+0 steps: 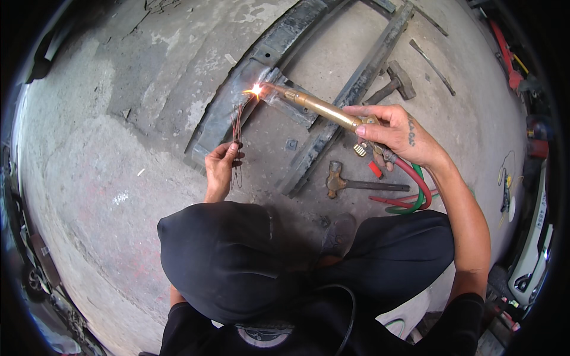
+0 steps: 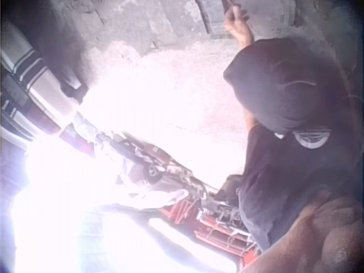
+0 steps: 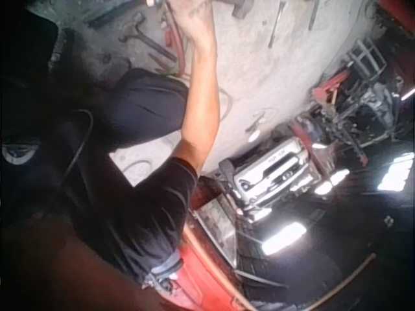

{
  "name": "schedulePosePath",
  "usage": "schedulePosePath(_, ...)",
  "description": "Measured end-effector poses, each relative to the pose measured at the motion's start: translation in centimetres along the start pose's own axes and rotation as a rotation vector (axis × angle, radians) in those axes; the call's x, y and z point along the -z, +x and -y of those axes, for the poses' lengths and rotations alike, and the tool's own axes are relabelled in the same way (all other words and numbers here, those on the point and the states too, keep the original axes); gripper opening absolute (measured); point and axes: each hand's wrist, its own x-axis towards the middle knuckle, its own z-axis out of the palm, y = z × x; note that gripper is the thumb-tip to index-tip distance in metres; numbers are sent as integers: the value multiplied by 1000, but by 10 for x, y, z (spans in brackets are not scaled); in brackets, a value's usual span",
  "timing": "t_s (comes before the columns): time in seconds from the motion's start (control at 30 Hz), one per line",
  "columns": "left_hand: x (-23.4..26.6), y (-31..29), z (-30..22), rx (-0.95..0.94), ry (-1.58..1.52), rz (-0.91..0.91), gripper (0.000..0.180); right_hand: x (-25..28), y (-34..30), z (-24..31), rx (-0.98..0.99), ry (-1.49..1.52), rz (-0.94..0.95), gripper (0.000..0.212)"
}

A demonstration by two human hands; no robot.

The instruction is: The person uses a welding torch to join sections of a metal frame on the floor, applying heat and filler wire to create welds along the seams. The person repositions the frame and continues welding different joints.

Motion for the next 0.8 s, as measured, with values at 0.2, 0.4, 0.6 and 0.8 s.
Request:
schedulePosePath(0.2, 0, 0, 0, -6, -8, -1, 30, -1, -2, 4, 3, 33, 15, 54)
schedulePosePath(0.4, -1, 1, -1, -12, 0, -2, 31, -1, -2, 6, -12, 42, 11, 53)
schedulePosePath(0.6, -3, 2, -2, -5, 3, -6, 31, -1, -2, 5, -2, 38, 9, 53)
schedulePosePath(0.8, -2, 3, 0, -4, 5, -10, 31, -2, 3, -5, 83, 19, -4, 60)
